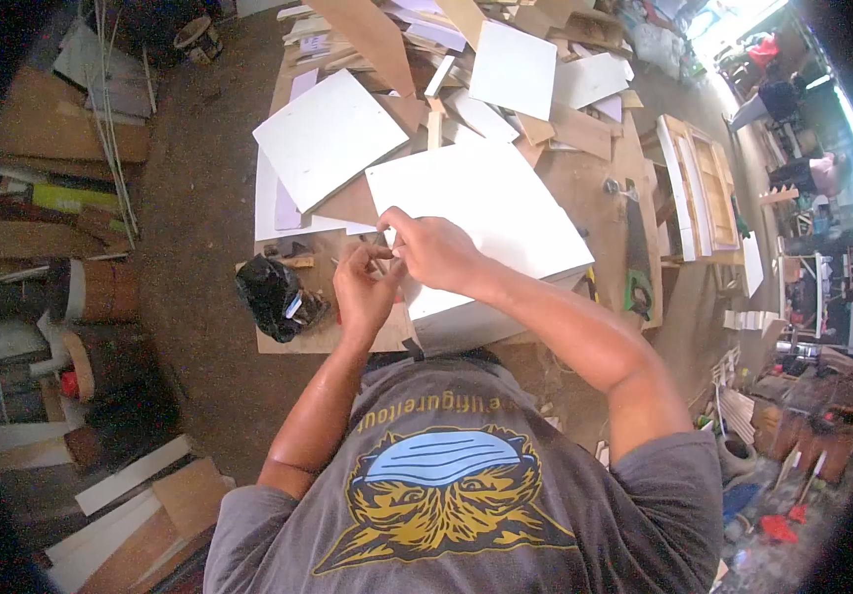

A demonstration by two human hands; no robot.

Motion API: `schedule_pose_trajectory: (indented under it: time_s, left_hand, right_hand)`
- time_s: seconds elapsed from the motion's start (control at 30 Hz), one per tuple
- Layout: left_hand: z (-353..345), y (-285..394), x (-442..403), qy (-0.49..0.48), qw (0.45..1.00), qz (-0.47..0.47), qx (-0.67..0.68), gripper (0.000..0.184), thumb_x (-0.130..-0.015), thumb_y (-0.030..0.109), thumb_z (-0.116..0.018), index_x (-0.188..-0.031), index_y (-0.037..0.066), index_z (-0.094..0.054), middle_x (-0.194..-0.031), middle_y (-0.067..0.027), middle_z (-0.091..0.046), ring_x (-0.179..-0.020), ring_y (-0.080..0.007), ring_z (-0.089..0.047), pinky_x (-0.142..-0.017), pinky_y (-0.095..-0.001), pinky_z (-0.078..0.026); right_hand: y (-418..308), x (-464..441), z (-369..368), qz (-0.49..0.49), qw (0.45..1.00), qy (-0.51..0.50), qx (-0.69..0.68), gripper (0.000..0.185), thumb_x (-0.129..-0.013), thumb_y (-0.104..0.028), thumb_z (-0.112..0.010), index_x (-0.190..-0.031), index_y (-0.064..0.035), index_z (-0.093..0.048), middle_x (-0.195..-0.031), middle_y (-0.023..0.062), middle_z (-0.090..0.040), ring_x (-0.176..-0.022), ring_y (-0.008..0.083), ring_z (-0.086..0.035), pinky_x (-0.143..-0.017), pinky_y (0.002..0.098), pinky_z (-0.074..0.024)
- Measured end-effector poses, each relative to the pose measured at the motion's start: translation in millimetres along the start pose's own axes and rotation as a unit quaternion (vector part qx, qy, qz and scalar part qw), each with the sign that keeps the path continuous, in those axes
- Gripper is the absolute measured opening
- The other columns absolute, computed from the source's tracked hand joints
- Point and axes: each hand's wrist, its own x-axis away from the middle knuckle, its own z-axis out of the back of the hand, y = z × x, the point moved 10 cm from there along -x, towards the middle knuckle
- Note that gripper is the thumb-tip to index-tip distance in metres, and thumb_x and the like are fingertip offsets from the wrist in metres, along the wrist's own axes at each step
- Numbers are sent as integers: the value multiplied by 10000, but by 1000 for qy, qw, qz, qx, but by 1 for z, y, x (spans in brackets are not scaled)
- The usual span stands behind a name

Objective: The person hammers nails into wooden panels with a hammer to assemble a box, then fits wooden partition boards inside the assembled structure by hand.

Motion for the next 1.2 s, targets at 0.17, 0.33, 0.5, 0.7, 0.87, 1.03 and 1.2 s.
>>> schedule_pose_trajectory:
  time_s: [0.17,0.33,0.5,0.7,0.87,1.03,1.2]
  left_hand:
    - [-4,34,-18,-6,993,-86,-74,120,-782,131,-878,-834,39,-821,-839,-132,-731,-793,-342,-659,-745,-470,-496]
    - [-43,100,-45,-71,974,-181,-119,91,-815,101,-860,-900,72,-846,-842,-116,-773,-765,-248,-701,-713,-406,-560]
    - [-116,166,-57,-191,955,-213,-77,124,-875,139,-846,-909,21,-826,-838,-148,-767,-741,-281,-690,-702,-405,-552]
    - [-242,203,-55,-303,929,-210,-33,187,-925,168,-801,-985,-6,-827,-868,-187,-772,-738,-273,-728,-701,-381,-575]
    - [-342,214,-48,-390,894,-198,-94,185,-888,173,-830,-967,5,-831,-870,-184,-794,-727,-249,-764,-708,-359,-592]
    - [-387,200,-40,-425,886,-138,-126,229,-888,212,-850,-955,-6,-830,-805,-175,-783,-656,-204,-723,-669,-358,-576]
    - [-384,200,-37,-396,903,-124,-110,260,-914,224,-845,-1009,-17,-825,-837,-167,-790,-698,-182,-717,-689,-341,-566]
  right_hand:
    - [-3,4,30,15,998,50,-24,306,-942,-3,-643,-1237,-51,-580,-873,175,-782,-839,380,-773,-745,452,-592]
    - [15,29,93,3,987,153,-38,251,-936,7,-652,-1181,-38,-622,-857,157,-783,-817,355,-772,-731,422,-588]
    - [60,83,170,-25,958,278,-61,255,-957,-35,-697,-1207,-32,-651,-894,146,-787,-860,267,-783,-762,371,-591]
    - [188,164,231,-99,895,390,-191,229,-998,-178,-746,-1150,-7,-754,-996,145,-807,-924,211,-783,-797,359,-603]
    - [295,219,223,-236,870,394,-178,335,-986,-278,-758,-1179,-4,-755,-1002,157,-803,-916,300,-784,-826,402,-606]
    - [421,293,146,-447,840,304,48,395,-1017,-356,-716,-1261,-46,-706,-1128,158,-758,-1066,368,-716,-917,490,-574]
    - [481,335,71,-560,806,176,79,440,-1031,-408,-680,-1340,-101,-620,-1311,179,-678,-1288,368,-613,-1039,523,-533]
